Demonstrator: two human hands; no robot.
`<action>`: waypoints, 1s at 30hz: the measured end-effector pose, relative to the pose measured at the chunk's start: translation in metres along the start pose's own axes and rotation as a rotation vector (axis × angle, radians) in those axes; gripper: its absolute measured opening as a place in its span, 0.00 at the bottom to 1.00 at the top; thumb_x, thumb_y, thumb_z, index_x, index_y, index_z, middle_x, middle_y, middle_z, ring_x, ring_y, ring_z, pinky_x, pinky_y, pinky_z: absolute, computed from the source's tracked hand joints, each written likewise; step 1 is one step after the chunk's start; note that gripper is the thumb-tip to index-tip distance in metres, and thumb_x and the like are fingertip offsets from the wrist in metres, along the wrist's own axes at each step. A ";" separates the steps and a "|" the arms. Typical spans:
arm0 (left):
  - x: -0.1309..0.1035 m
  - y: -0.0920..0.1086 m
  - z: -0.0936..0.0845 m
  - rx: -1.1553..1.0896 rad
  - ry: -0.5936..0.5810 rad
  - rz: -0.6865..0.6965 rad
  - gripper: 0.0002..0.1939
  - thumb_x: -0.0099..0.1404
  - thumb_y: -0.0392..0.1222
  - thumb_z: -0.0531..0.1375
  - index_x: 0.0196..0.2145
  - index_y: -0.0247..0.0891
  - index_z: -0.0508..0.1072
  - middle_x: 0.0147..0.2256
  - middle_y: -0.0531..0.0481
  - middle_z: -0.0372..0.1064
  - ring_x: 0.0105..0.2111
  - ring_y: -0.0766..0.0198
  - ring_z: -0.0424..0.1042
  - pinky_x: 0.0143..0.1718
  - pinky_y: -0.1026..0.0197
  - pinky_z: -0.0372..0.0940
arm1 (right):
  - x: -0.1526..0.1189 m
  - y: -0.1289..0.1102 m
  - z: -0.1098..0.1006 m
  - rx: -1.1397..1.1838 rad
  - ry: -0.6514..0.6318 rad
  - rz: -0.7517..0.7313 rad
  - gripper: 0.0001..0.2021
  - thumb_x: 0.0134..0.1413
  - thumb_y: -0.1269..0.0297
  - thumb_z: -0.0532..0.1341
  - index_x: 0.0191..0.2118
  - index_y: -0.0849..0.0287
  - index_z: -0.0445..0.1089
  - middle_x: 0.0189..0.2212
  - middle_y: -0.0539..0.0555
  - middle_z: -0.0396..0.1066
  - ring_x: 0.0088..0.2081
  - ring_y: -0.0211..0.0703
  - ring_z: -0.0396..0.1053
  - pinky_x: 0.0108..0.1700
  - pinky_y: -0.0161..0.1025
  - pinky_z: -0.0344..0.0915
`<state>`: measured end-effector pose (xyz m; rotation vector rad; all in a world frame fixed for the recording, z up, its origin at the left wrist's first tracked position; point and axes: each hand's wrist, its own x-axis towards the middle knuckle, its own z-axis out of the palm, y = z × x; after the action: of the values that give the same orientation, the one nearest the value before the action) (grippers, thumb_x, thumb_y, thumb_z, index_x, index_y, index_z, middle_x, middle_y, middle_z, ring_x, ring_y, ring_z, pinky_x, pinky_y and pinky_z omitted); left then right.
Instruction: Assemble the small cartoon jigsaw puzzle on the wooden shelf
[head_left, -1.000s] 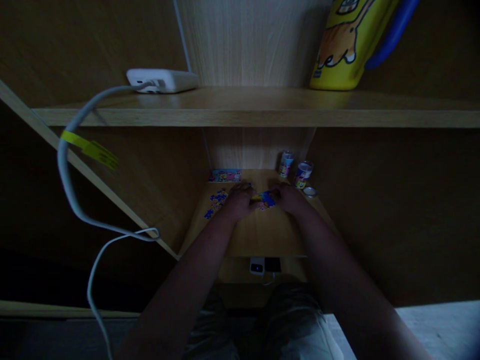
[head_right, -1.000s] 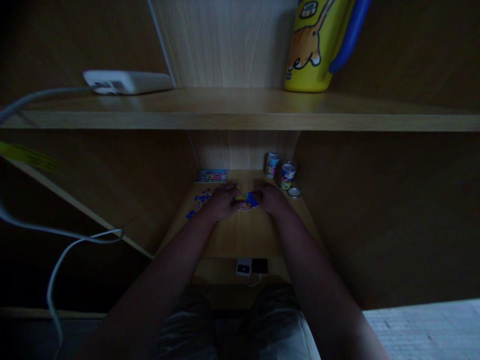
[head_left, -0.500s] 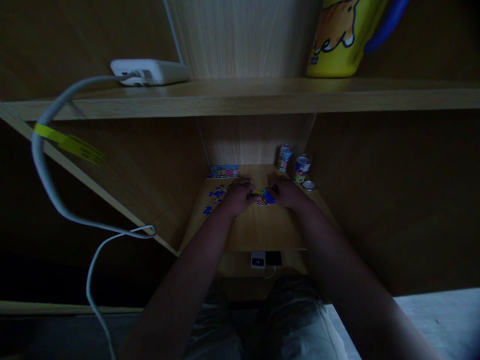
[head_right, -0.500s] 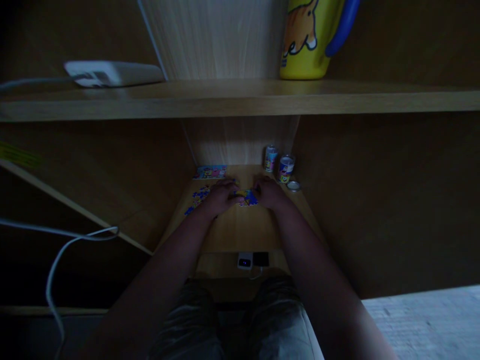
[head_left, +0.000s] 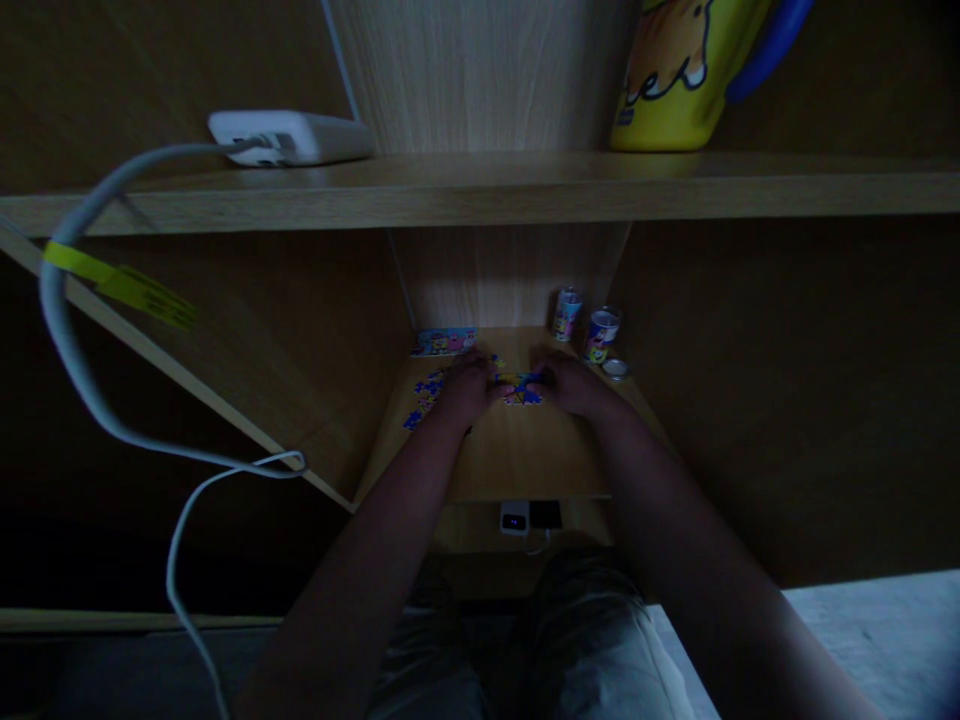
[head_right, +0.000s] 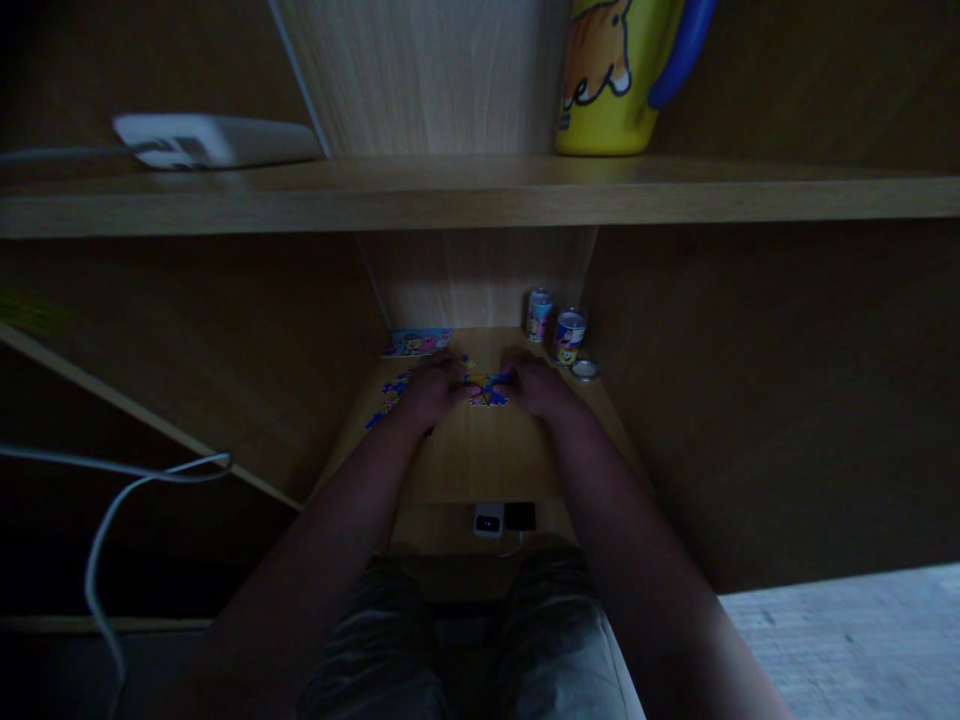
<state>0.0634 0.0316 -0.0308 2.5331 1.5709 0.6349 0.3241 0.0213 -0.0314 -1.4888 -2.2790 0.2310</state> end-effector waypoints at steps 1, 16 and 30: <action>0.000 0.001 -0.001 0.002 -0.004 0.002 0.20 0.73 0.59 0.70 0.48 0.38 0.84 0.58 0.35 0.76 0.62 0.40 0.73 0.68 0.41 0.66 | 0.000 0.001 0.000 0.003 -0.001 0.001 0.13 0.69 0.57 0.72 0.51 0.59 0.81 0.50 0.62 0.81 0.51 0.53 0.79 0.54 0.44 0.72; 0.005 -0.005 0.008 -0.189 0.060 -0.025 0.06 0.71 0.40 0.71 0.44 0.40 0.82 0.49 0.41 0.81 0.55 0.47 0.78 0.64 0.45 0.69 | 0.003 0.008 0.007 0.039 0.015 0.002 0.15 0.66 0.53 0.73 0.50 0.58 0.80 0.50 0.62 0.81 0.51 0.56 0.78 0.55 0.47 0.72; 0.009 0.001 0.005 -0.382 0.070 -0.087 0.06 0.70 0.30 0.66 0.38 0.40 0.80 0.40 0.46 0.83 0.43 0.55 0.81 0.53 0.53 0.74 | 0.006 0.012 0.014 0.046 0.065 -0.036 0.12 0.69 0.57 0.70 0.52 0.56 0.81 0.51 0.61 0.82 0.52 0.55 0.78 0.57 0.48 0.73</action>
<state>0.0692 0.0395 -0.0323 2.1738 1.4088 0.9207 0.3264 0.0326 -0.0469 -1.4105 -2.2315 0.2200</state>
